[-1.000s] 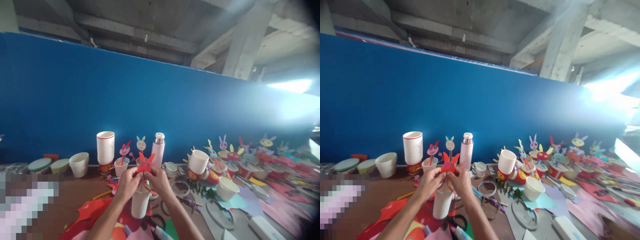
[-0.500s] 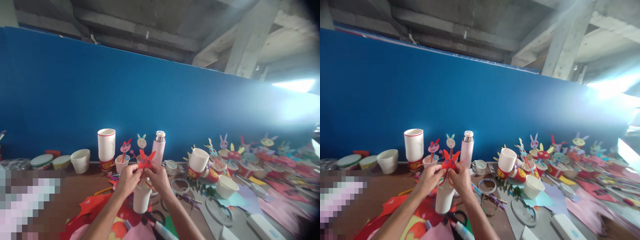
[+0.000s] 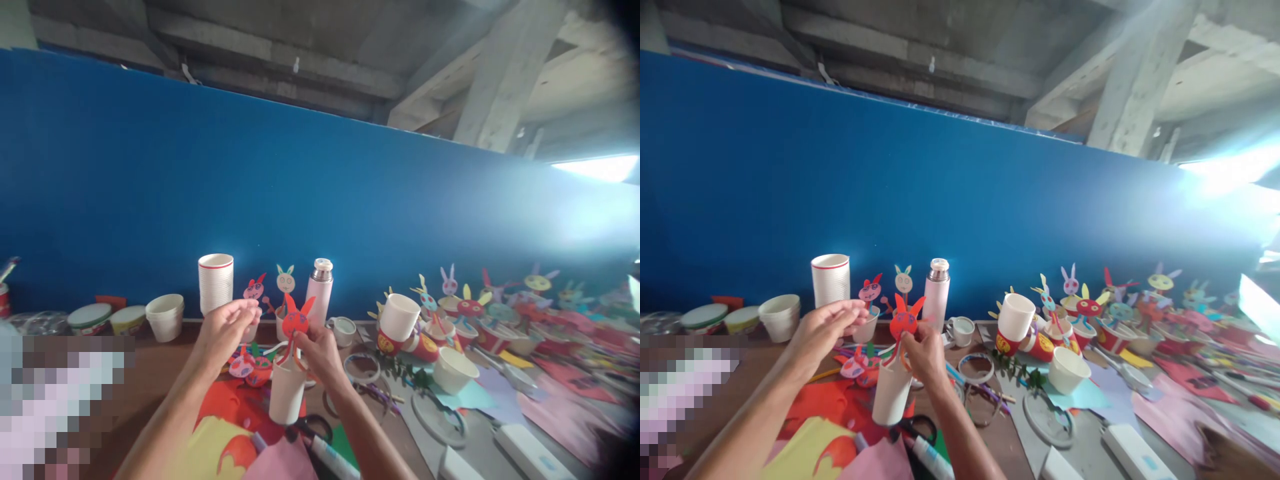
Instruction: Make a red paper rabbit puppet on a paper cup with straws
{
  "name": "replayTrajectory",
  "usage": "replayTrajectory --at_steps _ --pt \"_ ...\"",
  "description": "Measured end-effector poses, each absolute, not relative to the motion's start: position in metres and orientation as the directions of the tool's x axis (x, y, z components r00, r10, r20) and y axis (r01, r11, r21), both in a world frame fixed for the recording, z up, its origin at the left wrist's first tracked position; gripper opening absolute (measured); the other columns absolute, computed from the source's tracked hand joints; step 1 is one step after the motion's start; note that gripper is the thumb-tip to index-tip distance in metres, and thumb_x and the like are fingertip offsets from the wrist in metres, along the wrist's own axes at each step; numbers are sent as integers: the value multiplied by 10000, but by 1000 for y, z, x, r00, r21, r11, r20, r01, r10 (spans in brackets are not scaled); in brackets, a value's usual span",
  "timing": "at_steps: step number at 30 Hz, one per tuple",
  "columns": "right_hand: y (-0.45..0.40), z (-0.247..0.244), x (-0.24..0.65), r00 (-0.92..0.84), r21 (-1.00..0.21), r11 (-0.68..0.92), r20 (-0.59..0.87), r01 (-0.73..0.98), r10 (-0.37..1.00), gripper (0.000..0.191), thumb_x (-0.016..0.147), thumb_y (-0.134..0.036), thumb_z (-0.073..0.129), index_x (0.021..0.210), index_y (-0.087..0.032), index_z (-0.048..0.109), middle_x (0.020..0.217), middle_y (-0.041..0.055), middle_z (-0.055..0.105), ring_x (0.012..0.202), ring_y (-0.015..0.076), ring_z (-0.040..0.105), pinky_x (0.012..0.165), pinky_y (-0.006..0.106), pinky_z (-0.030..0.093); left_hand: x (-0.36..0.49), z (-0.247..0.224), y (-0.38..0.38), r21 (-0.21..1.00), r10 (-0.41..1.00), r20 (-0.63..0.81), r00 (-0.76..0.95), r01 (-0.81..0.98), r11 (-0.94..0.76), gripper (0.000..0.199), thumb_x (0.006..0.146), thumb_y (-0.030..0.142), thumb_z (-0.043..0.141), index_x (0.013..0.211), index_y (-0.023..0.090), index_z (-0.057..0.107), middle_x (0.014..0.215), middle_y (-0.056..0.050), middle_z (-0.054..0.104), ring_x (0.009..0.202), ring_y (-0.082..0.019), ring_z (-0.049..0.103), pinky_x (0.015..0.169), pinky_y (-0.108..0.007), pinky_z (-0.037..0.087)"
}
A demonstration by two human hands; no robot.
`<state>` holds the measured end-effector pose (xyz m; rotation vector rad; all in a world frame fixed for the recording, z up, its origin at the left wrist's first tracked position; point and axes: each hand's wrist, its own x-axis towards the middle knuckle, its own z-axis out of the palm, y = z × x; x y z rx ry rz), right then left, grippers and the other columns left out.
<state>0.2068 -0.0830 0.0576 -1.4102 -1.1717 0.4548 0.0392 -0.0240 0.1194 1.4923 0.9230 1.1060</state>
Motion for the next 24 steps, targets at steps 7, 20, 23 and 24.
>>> replayTrajectory --at_steps 7,20,23,24 --pt "-85 65 204 345 -935 249 327 251 880 169 704 -223 482 680 -119 614 584 -12 553 535 102 454 505 190 338 31 117 -17 981 938 192 289 -40 -189 354 701 393 567 897 100 596 806 -98 667 711 -168 622 627 -264 461" --pt "-87 71 199 304 -946 296 323 131 896 131 692 -214 527 697 -130 627 627 -2 602 566 115 498 554 209 378 41 119 -28 983 902 163 400 14 -184 344 691 408 568 836 100 617 738 -80 660 625 -146 595 597 -252 459" --pt "-87 69 199 289 -938 315 346 147 893 148 699 -213 523 736 -130 640 656 6 620 597 127 521 578 217 394 45 118 -32 979 891 143 430 68 -190 358 673 415 575 832 98 627 737 -76 664 632 -158 599 609 -259 461" --pt "-87 69 199 289 -935 319 351 153 891 151 701 -211 523 744 -130 643 658 8 623 605 131 527 584 220 399 47 118 -33 977 887 140 440 86 -197 364 663 414 584 833 96 630 730 -71 665 636 -160 600 611 -255 459"
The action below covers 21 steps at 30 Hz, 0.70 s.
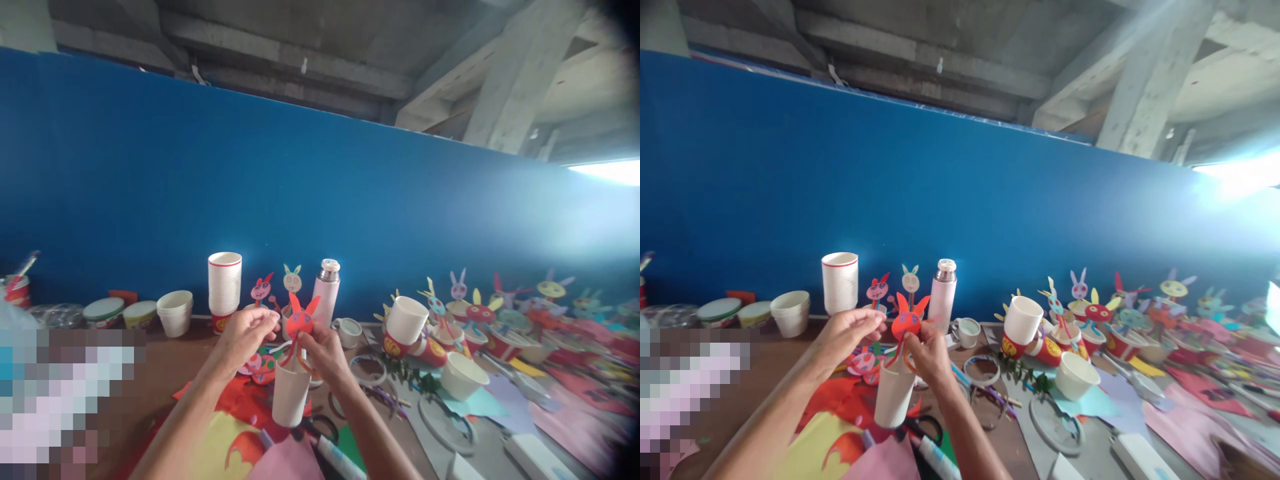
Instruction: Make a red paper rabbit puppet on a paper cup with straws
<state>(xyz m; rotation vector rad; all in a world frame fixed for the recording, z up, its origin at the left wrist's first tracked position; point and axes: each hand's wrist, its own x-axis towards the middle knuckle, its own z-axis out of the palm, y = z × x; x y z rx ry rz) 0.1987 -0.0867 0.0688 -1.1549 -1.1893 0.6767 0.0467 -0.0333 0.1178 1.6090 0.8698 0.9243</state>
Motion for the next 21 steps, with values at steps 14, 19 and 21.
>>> replayTrajectory --at_steps 14,19,21 --pt "-88 66 193 213 -914 326 377 239 901 193 749 -265 525 826 -139 650 682 22 634 664 165 568 607 245 443 64 93 -28 986 830 119 545 33 -163 305 618 342 637 807 103 649 658 -46 656 599 -157 607 556 -240 462" --pt "-88 67 190 206 -918 323 371 231 905 201 752 -282 529 810 -131 648 678 20 634 645 158 567 595 236 444 63 91 -25 977 822 161 546 31 -212 317 630 331 629 845 99 650 689 -54 670 656 -180 623 604 -252 473" --pt "-89 67 190 207 -920 317 365 229 908 203 753 -290 533 806 -132 648 680 20 638 649 158 570 590 232 442 63 90 -25 976 810 169 562 18 -216 337 635 327 625 888 105 650 705 -52 677 698 -192 631 624 -253 477"
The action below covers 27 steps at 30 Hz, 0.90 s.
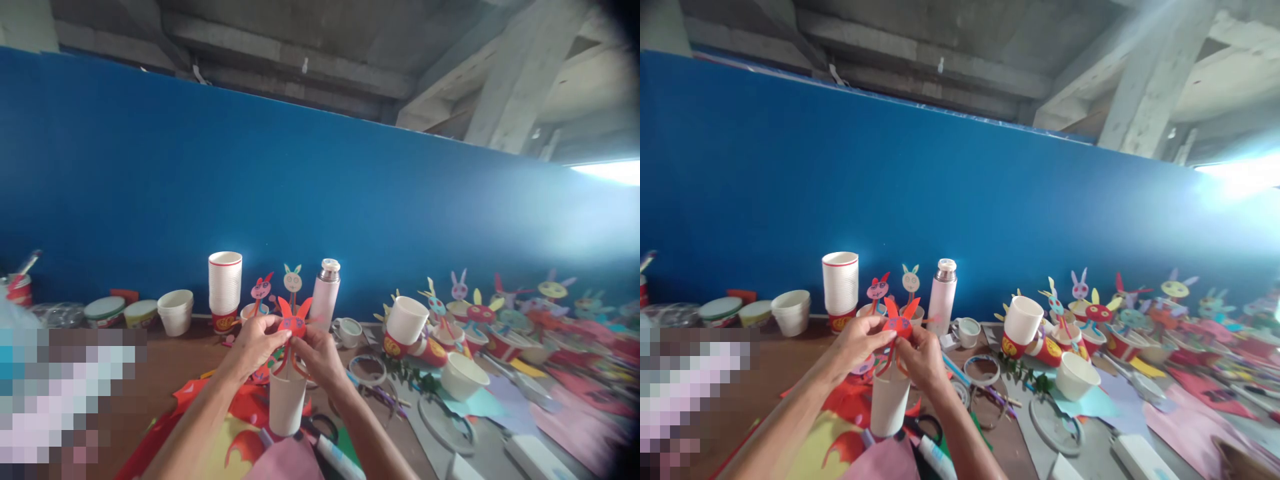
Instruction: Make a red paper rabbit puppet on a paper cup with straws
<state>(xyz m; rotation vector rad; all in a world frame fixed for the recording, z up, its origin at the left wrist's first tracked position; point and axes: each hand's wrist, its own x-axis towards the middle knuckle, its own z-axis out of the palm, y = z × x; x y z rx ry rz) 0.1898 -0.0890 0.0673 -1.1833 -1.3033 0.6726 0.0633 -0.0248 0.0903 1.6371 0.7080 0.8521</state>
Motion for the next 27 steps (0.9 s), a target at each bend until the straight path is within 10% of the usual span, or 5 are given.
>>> replayTrajectory --at_steps 27 --pt "-81 57 190 302 -947 319 311 25 901 174 678 -243 610 809 -134 576 757 57 658 698 174 611 650 286 471 63 90 -29 939 831 197 520 144 -313 172 659 284 549 660 125 615 533 22 547 486 -93 473 461 -183 329"
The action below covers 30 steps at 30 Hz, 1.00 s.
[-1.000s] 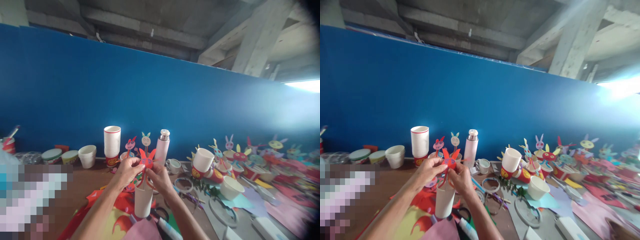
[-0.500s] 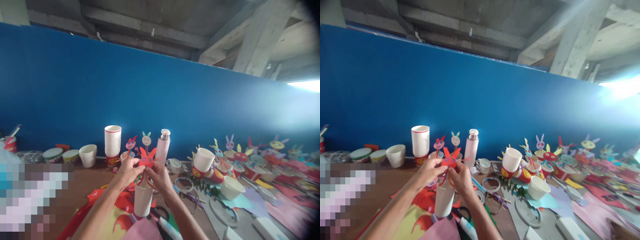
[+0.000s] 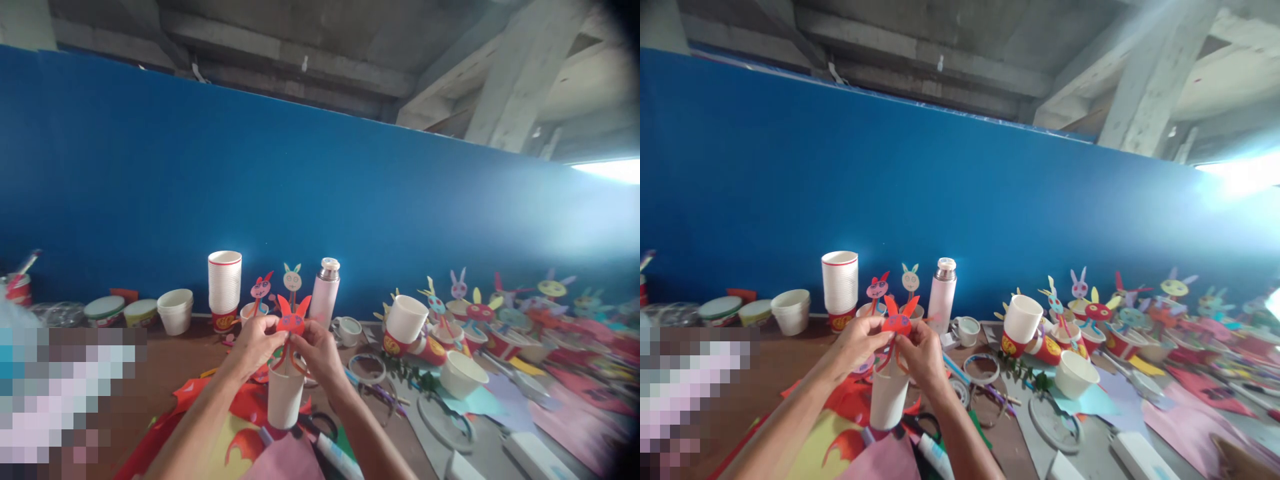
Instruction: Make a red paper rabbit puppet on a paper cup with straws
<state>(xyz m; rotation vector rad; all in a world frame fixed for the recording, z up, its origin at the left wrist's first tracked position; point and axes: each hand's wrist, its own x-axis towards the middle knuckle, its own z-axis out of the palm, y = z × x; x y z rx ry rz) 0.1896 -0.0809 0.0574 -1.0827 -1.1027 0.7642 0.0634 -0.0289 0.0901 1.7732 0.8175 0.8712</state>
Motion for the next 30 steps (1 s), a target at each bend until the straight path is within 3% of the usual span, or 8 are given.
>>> replayTrajectory --at_steps 6,15,19,22,25,30 --pt "-79 57 192 268 -931 363 338 -48 902 174 660 -254 628 777 -150 552 713 22 640 654 153 602 627 265 464 64 88 -26 964 823 151 548 103 -246 229 654 276 566 805 129 657 618 -2 619 565 -121 543 526 -197 392" --pt "-81 61 191 228 -926 348 311 -144 923 228 625 -303 662 769 -159 558 695 19 644 624 146 599 614 263 464 63 91 -28 965 822 127 554 122 -231 245 652 305 578 775 113 667 572 -8 604 518 -116 519 466 -187 350" --pt "-85 67 192 214 -946 307 279 -109 936 247 621 -342 666 760 -156 583 645 9 638 565 133 580 572 252 455 62 95 -29 954 833 145 534 148 -261 247 649 324 568 740 114 661 530 6 583 495 -116 509 477 -198 352" --pt "-86 70 200 184 -951 300 282 -78 942 281 658 -344 644 853 -146 604 681 21 651 607 138 589 605 259 456 61 94 -28 949 841 174 513 142 -283 239 638 336 569 698 121 652 568 -3 611 533 -134 538 505 -208 375" --pt "-86 72 216 261 -950 307 282 -59 923 311 662 -338 649 898 -142 597 753 44 666 678 147 601 663 279 462 59 95 -26 954 869 181 460 133 -270 233 616 352 587 653 128 641 594 -12 630 584 -159 570 534 -217 402" --pt "-88 72 244 422 -954 295 251 -42 871 334 632 -391 656 842 -135 611 729 55 669 632 136 593 638 273 462 48 102 -21 971 893 184 410 65 -230 251 598 360 612 678 124 644 629 -28 651 644 -182 593 580 -233 428"
